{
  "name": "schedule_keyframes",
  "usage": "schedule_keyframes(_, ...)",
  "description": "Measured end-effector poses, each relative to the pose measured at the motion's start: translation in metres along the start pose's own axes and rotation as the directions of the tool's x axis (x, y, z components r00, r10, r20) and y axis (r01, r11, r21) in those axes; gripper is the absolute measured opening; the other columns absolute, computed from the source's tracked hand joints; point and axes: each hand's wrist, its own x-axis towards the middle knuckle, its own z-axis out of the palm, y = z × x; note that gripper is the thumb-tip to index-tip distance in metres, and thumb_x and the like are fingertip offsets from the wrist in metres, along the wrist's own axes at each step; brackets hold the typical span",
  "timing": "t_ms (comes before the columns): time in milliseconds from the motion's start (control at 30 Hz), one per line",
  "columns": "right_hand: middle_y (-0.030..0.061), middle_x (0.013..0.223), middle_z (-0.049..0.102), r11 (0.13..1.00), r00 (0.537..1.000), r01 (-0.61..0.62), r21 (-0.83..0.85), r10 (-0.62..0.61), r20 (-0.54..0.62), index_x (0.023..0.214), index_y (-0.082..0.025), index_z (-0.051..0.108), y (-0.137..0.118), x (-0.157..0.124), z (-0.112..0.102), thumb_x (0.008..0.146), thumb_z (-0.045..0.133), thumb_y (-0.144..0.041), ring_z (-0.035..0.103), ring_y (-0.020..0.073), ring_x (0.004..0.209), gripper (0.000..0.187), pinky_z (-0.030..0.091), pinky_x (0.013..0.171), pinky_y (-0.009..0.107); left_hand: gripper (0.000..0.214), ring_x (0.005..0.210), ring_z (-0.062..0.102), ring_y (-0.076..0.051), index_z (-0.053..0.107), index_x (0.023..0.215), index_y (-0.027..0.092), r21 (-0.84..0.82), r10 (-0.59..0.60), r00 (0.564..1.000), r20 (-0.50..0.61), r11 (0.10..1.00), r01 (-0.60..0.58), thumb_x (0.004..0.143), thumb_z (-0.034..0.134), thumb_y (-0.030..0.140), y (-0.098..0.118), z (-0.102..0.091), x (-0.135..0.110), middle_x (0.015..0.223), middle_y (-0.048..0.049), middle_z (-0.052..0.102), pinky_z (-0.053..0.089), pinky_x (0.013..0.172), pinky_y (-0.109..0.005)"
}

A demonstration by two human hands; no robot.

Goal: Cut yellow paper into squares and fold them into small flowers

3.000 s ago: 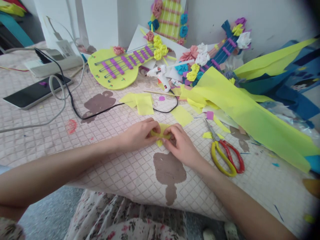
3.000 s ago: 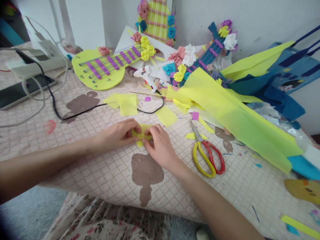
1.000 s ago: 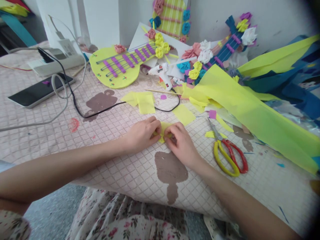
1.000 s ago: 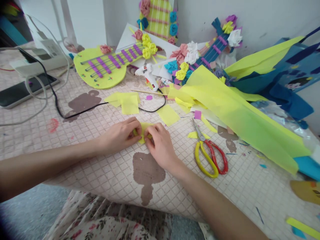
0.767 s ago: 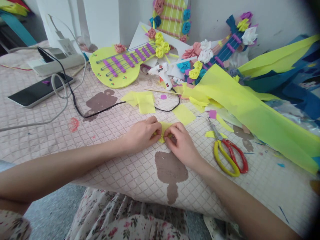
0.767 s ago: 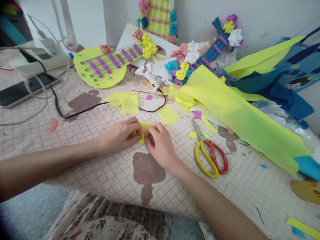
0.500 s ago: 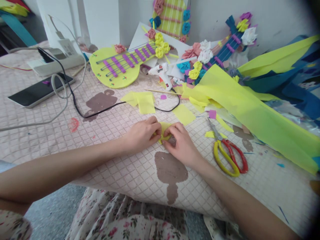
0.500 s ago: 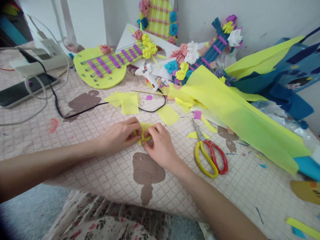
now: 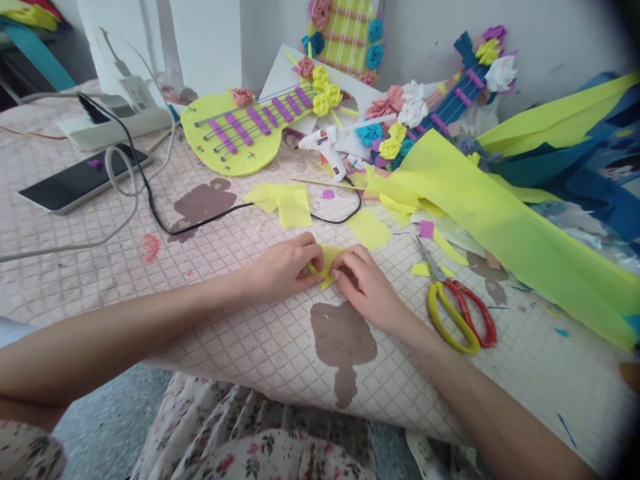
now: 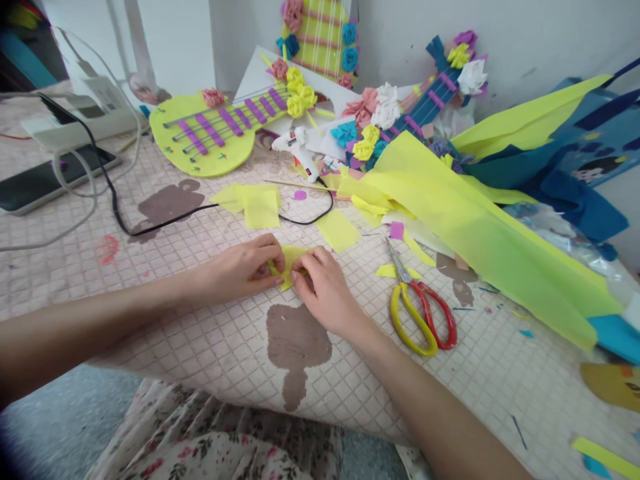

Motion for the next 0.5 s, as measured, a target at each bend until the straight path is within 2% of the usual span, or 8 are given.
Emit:
schedule_keyframes(133, 0.0052, 0.09, 0.05, 1.0, 0.998, -0.018, 0.019, 0.019, -0.06, 0.089, -0.021, 0.05, 0.002, 0.001, 0.005, 0.079, 0.053, -0.014, 0.051, 0.0193, 0.084, 0.013, 0.044, 0.073, 0.035, 0.02, 0.065, 0.048, -0.009, 0.054, 0.09, 0.014, -0.009, -0.024, 1.0, -0.016, 1.0, 0.024, 0.074, 0.062, 0.021, 0.001, 0.001, 0.001, 0.092, -0.0036, 0.051, 0.042, 0.058, -0.022)
schedule_keyframes(233, 0.0047, 0.091, 0.05, 0.999, 0.998, -0.024, 0.032, 0.026, -0.056, 0.088, -0.021, 0.052, 0.002, 0.001, 0.005, 0.077, 0.058, -0.014, 0.051, 0.0191, 0.086, 0.014, 0.043, 0.075, 0.035, 0.022, 0.066, 0.049, -0.009, 0.054, 0.094, 0.015, -0.032, -0.027, 0.999, -0.017, 0.999, 0.027, 0.074, 0.061, 0.02, 0.001, 0.001, 0.001, 0.094, -0.0039, 0.051, 0.042, 0.059, -0.023)
schedule_keyframes(367, 0.0027, 0.089, 0.049, 0.992, 0.999, -0.015, 0.125, 0.008, 0.051, 0.078, -0.021, 0.055, 0.004, 0.0, -0.005, 0.077, 0.058, -0.013, 0.051, 0.0173, 0.087, 0.008, 0.043, 0.076, 0.032, 0.013, 0.062, 0.048, -0.007, 0.057, 0.087, 0.015, -0.064, -0.05, 0.998, 0.025, 0.997, 0.052, 0.075, 0.059, 0.018, 0.0, -0.001, 0.002, 0.092, -0.0027, 0.05, 0.043, 0.06, -0.023)
schedule_keyframes(500, 0.002, 0.094, 0.05, 0.977, 0.981, 0.02, 0.212, -0.06, 0.184, 0.08, -0.022, 0.059, 0.01, 0.0, -0.018, 0.077, 0.06, -0.013, 0.051, 0.0166, 0.09, 0.009, 0.043, 0.08, 0.033, 0.004, 0.062, 0.048, -0.006, 0.058, 0.079, 0.015, -0.111, -0.019, 0.998, 0.061, 0.993, 0.026, 0.075, 0.057, 0.015, -0.001, -0.004, 0.001, 0.092, -0.0019, 0.049, 0.043, 0.061, -0.022)
